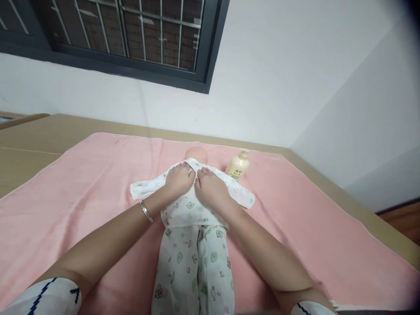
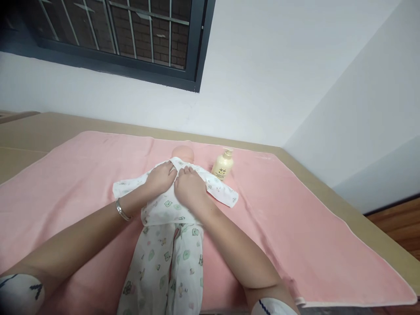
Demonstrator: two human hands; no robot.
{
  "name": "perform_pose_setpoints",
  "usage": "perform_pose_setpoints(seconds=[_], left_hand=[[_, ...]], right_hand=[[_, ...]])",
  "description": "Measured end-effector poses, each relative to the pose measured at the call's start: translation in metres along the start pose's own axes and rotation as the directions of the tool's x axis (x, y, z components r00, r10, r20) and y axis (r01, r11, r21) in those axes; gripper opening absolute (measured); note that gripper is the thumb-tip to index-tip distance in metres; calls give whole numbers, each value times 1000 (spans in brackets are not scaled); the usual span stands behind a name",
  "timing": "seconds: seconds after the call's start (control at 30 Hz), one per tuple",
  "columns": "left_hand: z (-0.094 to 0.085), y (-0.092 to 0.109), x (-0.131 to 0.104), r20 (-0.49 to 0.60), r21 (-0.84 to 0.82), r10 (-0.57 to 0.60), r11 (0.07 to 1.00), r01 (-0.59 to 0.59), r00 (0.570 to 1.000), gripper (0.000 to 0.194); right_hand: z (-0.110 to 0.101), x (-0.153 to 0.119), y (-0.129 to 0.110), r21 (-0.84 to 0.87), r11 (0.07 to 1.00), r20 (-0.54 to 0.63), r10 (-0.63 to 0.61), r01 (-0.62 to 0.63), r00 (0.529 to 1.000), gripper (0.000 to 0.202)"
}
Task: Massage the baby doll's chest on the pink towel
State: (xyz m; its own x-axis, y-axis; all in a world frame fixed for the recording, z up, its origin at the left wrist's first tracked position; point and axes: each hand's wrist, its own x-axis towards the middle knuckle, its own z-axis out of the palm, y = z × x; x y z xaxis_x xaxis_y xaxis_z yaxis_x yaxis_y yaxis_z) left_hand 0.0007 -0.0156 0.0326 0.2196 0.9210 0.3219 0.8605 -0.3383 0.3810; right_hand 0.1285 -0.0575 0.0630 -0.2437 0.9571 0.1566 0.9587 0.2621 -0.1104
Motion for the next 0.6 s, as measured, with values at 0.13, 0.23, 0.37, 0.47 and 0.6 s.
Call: perform_pose_setpoints(seconds=[0.13, 0.23, 0.37, 0.47, 0.6], left_hand=[[4, 0, -1, -13, 38, 25, 999, -25, 1000, 40], [5, 8, -8, -26, 123, 52, 991, -48, 998, 44], [4, 15, -13, -16, 186, 77, 980, -72, 997, 43], [5, 17, -14, -13, 184, 70, 981, -66, 997, 42], [5, 15, -12, 3, 109, 52, 993, -52, 999, 41]], right_hand=[[1, 8, 10, 141, 989, 3, 38, -38, 999, 40], [9, 20, 27, 202, 974, -15, 112, -107, 994, 42], [20, 28, 36, 175, 982, -70, 87, -74, 994, 43], [23, 29, 36, 162, 986, -69, 62, -50, 996, 45], [19, 27, 32, 141, 988, -72, 75, -64, 995, 43]])
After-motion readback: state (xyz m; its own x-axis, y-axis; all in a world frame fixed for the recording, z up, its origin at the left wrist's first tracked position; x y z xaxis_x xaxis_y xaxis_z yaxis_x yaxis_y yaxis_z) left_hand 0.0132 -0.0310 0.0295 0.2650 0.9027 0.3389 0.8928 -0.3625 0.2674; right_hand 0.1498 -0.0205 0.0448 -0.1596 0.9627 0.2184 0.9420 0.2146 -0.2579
